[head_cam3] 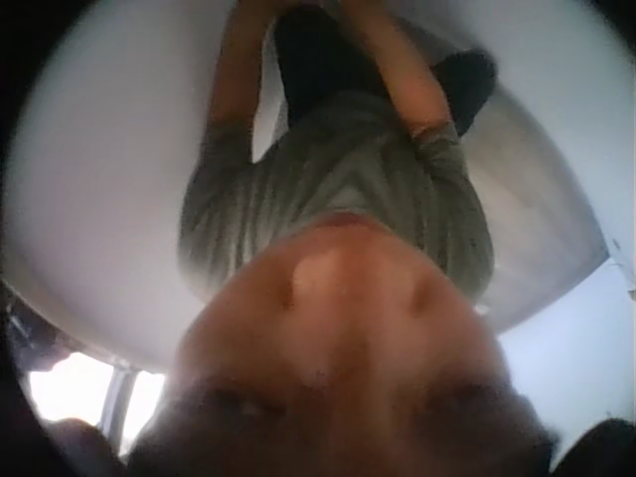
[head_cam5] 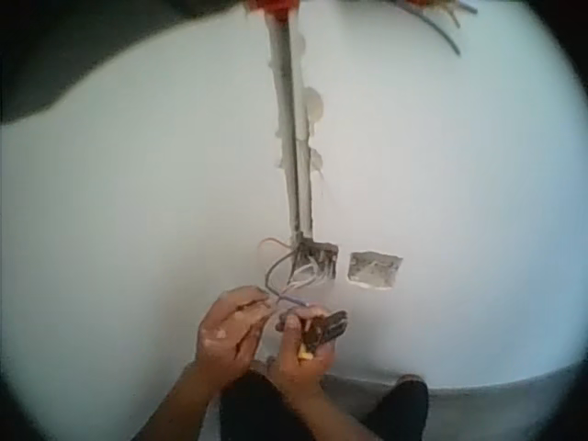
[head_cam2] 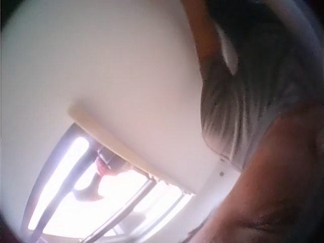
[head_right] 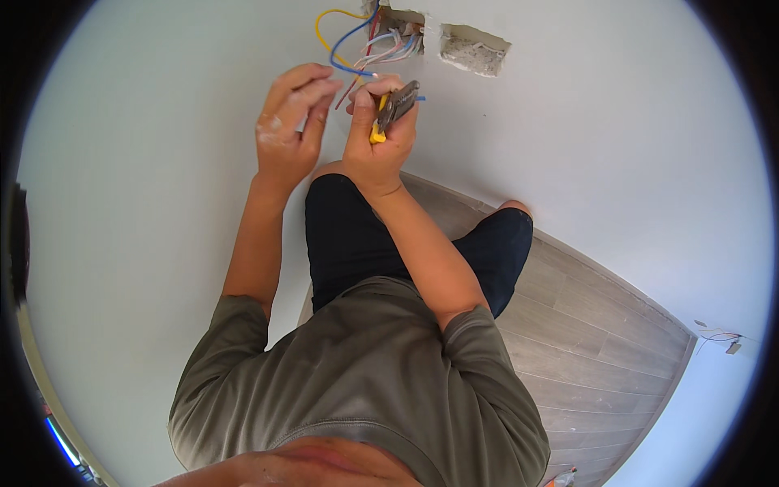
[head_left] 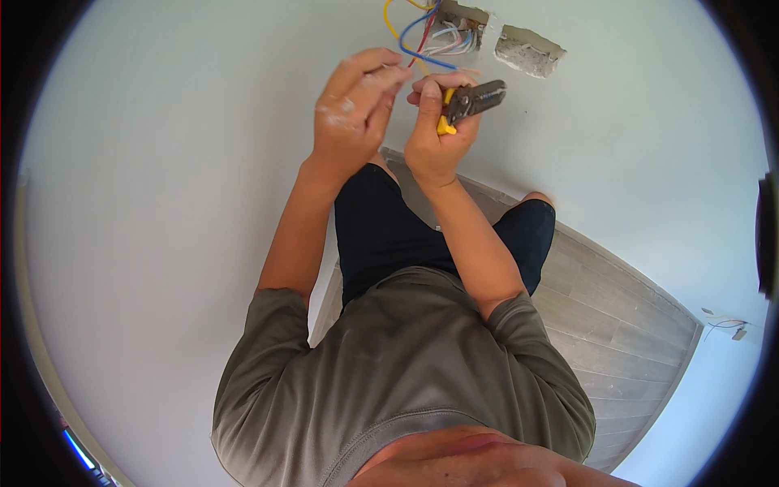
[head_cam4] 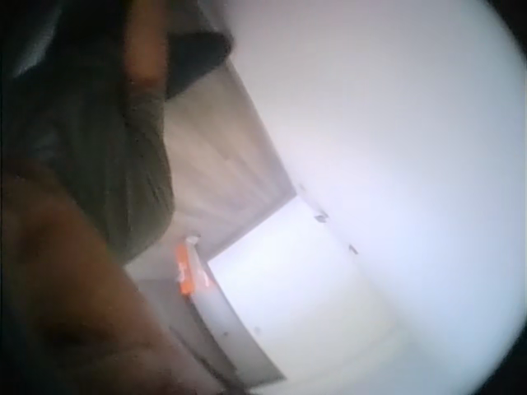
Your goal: Stripping insulation and preparing electrical wires in a wall-mounted box using wire strippers.
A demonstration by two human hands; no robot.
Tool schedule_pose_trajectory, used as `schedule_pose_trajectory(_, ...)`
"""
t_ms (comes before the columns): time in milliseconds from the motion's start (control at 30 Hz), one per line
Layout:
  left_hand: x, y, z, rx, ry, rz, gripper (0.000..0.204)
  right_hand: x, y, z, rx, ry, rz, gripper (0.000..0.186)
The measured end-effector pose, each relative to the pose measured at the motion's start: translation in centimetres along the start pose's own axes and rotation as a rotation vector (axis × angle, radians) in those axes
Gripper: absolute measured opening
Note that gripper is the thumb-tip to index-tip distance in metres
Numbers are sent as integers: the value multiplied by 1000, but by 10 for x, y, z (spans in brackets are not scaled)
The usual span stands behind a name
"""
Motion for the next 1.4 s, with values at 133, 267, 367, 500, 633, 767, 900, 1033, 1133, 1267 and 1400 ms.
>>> schedule_pose_trajectory(133,5,6,5,-35,81,3,34,-11,-5,11,43,-43,-160,20)
schedule_pose_trajectory(267,4,5,9,70,37,-52,37,-8,-2,15,22,78,-160,22)
schedule_pose_trajectory(367,8,3,11,129,13,-81,36,-8,6,16,24,25,-209,25)
schedule_pose_trajectory(500,7,0,11,144,-42,-95,35,-6,4,12,-14,-39,-426,25)
schedule_pose_trajectory(633,6,4,13,132,46,-61,35,-5,3,8,-1,-103,-400,21)
schedule_pose_trajectory(767,12,4,15,-16,32,20,36,-20,-1,8,16,-87,-200,18)
schedule_pose_trajectory(900,29,10,28,-58,64,133,36,-60,-16,14,-18,-106,-240,17)
schedule_pose_trajectory(1033,27,7,39,-25,127,110,32,-90,-28,41,-154,-152,-246,23)
schedule_pose_trajectory(1133,36,-2,62,-193,-202,-299,23,-104,-47,60,-243,-273,-536,33)
schedule_pose_trajectory(1267,32,8,78,-266,-589,-734,11,-119,-56,72,-328,-352,-1086,41)
schedule_pose_trajectory(1400,33,15,80,-336,-587,-777,19,-121,-56,77,-426,-368,-1298,39)
Point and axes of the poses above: each hand's wrist, its own z-axis towards the middle knuckle, its own y-axis out of the palm, x = y × z, the point moved 3 cm from there along z, towards the middle knuckle, and after that the axes turned 7 degrees about -x, right-handed, at the moved point
